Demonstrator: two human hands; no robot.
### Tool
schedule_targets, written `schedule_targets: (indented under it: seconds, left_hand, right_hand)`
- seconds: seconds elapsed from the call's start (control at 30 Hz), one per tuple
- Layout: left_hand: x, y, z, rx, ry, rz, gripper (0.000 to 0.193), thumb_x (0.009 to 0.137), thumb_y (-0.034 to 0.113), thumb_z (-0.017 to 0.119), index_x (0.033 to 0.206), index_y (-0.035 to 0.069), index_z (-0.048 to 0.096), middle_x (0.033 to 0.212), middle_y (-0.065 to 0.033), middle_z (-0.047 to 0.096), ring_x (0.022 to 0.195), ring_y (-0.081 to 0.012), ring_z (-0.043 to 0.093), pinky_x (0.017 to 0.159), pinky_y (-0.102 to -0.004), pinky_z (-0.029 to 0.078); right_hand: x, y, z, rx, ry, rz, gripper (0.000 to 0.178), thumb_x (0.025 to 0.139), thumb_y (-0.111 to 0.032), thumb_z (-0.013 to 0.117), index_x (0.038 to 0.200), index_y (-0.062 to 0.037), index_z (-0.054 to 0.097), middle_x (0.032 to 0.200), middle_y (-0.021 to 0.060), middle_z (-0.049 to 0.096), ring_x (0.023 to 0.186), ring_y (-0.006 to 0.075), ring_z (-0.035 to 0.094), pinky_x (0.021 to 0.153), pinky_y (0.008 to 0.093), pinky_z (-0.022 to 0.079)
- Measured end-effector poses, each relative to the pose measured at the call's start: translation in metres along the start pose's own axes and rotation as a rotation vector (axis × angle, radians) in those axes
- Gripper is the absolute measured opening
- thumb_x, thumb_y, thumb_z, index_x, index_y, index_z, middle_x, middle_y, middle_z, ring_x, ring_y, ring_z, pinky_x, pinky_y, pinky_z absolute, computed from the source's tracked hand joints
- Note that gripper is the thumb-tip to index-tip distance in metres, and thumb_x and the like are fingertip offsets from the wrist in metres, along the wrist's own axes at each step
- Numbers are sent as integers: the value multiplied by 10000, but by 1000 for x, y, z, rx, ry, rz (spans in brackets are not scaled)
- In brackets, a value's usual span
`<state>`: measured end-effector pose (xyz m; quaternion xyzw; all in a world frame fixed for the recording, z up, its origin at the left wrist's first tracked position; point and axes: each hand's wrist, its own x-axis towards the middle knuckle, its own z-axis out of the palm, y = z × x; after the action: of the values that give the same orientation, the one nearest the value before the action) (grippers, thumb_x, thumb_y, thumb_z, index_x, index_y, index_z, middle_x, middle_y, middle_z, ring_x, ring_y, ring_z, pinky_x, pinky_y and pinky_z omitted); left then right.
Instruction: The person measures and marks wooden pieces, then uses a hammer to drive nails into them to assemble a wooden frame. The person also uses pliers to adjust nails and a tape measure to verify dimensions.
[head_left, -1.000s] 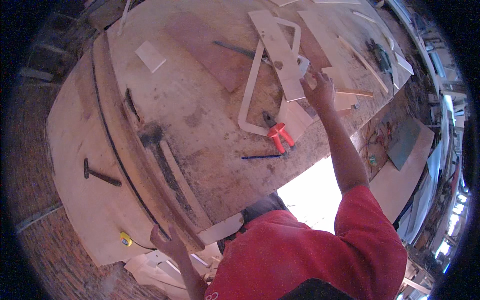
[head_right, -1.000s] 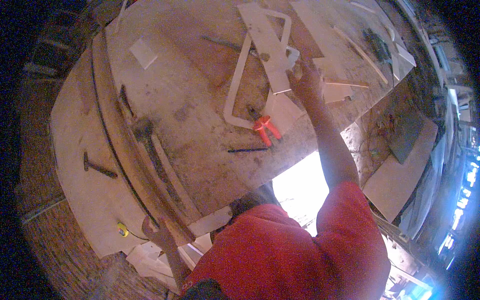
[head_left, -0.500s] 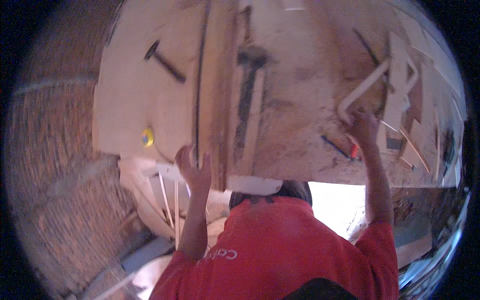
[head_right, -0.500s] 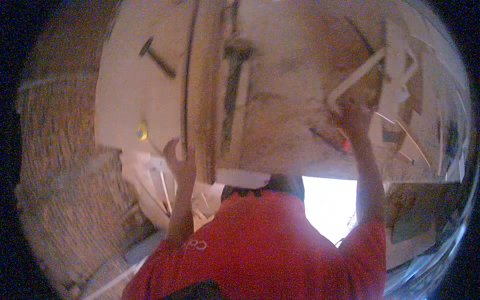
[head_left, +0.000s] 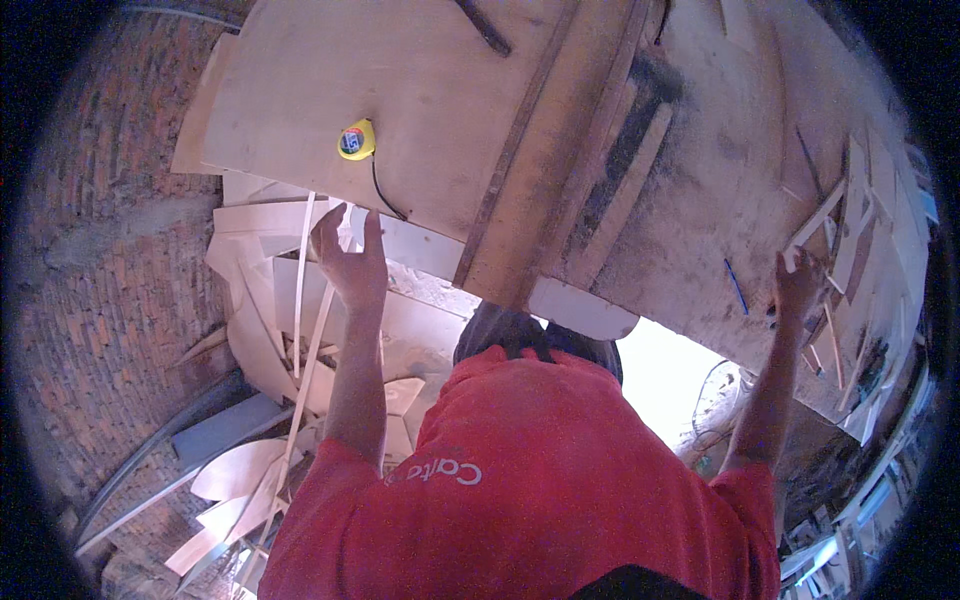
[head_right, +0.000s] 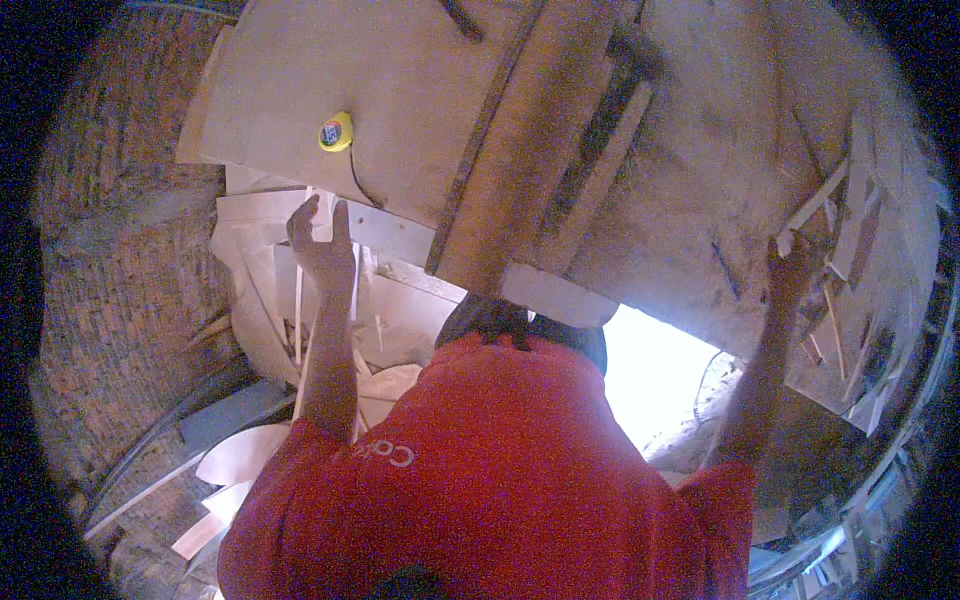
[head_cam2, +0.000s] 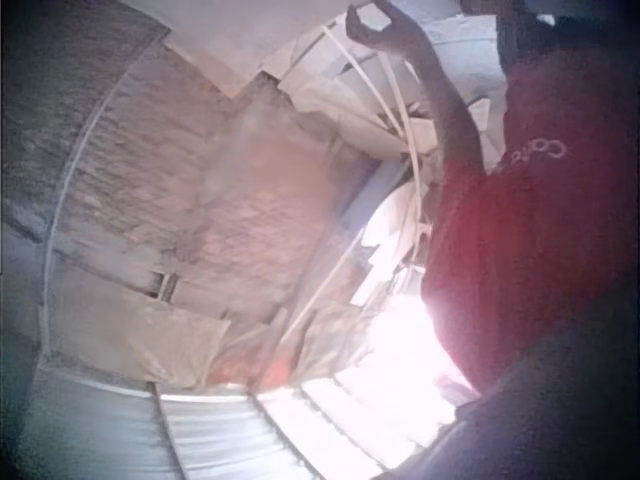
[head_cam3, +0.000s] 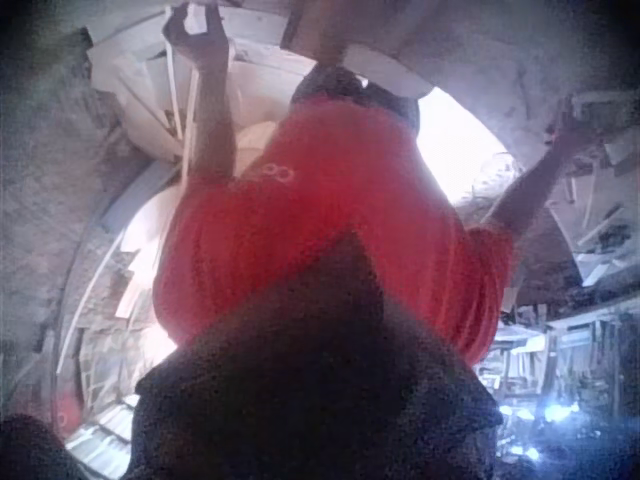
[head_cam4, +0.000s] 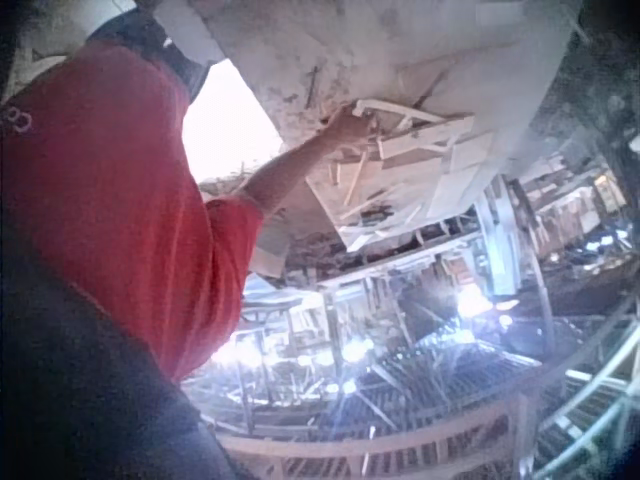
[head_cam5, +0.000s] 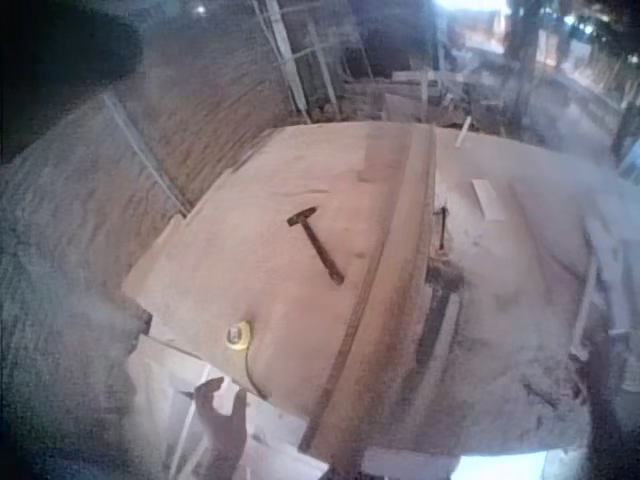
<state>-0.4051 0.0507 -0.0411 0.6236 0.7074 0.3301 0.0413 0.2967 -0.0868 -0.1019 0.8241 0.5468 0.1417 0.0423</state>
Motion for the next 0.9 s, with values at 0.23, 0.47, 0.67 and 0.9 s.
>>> schedule_targets:
  seconds: [0.23,0.47,0.67,0.9]
  left_hand:
    - [-26,-36,-37,-7,-10,-101,416,850,216,798,1163,-7,639,1163,-179,621,1124,-356,592,961,-481,484]
    - [-80,-61,-80,137,48,-352,389,865,207,783,1164,3,641,1160,-164,610,1129,-345,582,974,-473,475]
    - [-124,-53,-86,139,57,-368,376,855,148,785,1165,2,629,1156,-160,610,1119,-340,579,979,-468,467]
    - [-91,20,-23,-85,-65,-148,478,794,129,814,1210,15,609,1228,-188,587,1149,-363,580,996,-473,477]
  right_hand:
    - [90,-262,-89,650,146,-192,313,890,-321,741,1083,-74,734,1098,168,711,1072,347,666,952,438,513]
    - [195,-522,-99,758,40,-513,422,938,-344,663,1292,-118,630,1212,213,673,1117,415,640,969,485,518]
    - [227,-586,-46,648,-182,-457,605,886,-301,677,1409,-41,520,1265,256,640,1174,426,618,1009,490,502]
    - [273,-575,-18,605,-133,-642,667,769,-375,736,1319,-22,600,1296,266,634,1217,441,602,1028,485,489]
